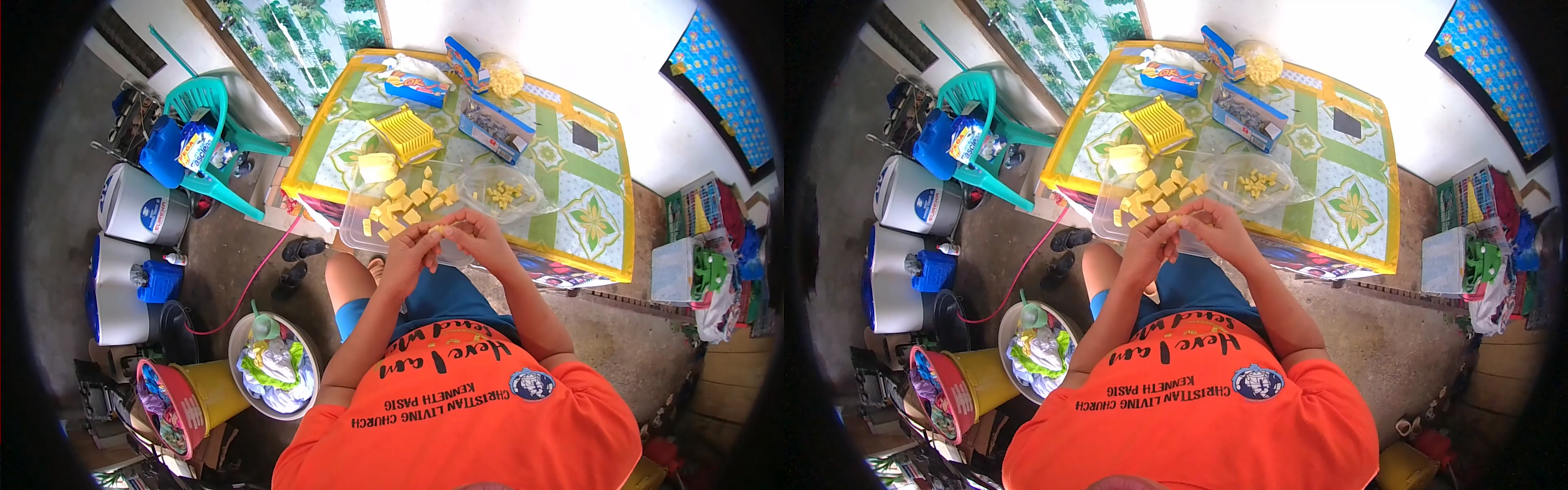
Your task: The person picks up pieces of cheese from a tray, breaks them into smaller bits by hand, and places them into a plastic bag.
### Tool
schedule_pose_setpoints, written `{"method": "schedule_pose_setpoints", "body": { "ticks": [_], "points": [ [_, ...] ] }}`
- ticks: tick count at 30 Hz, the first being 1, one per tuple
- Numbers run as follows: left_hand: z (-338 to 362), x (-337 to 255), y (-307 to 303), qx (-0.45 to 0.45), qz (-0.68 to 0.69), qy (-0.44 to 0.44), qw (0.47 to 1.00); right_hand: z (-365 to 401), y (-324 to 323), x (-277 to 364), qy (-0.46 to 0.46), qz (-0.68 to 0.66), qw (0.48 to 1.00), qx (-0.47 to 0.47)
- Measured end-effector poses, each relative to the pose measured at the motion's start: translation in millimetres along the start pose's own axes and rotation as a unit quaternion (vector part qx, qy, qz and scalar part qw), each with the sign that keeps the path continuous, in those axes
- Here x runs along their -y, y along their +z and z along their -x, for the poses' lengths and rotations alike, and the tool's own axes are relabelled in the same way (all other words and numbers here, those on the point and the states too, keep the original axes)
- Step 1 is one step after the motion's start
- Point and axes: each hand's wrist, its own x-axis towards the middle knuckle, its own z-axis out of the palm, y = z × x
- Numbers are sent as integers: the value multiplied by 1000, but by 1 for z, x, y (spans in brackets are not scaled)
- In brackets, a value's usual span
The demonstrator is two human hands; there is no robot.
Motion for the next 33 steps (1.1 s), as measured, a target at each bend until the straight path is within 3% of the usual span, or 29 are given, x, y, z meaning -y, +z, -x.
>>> {"method": "schedule_pose_setpoints", "body": {
  "ticks": [14,23,33],
  "points": [
    [-3,5,2,-18,7,-10,1000,-2,-3,-8,22,-25,999,0],
    [-9,10,5,-41,-56,-1,998,2,-13,-11,36,-21,999,-20],
    [-13,15,6,-45,16,-42,998,3,-22,-20,43,-29,999,-14]
  ]
}}
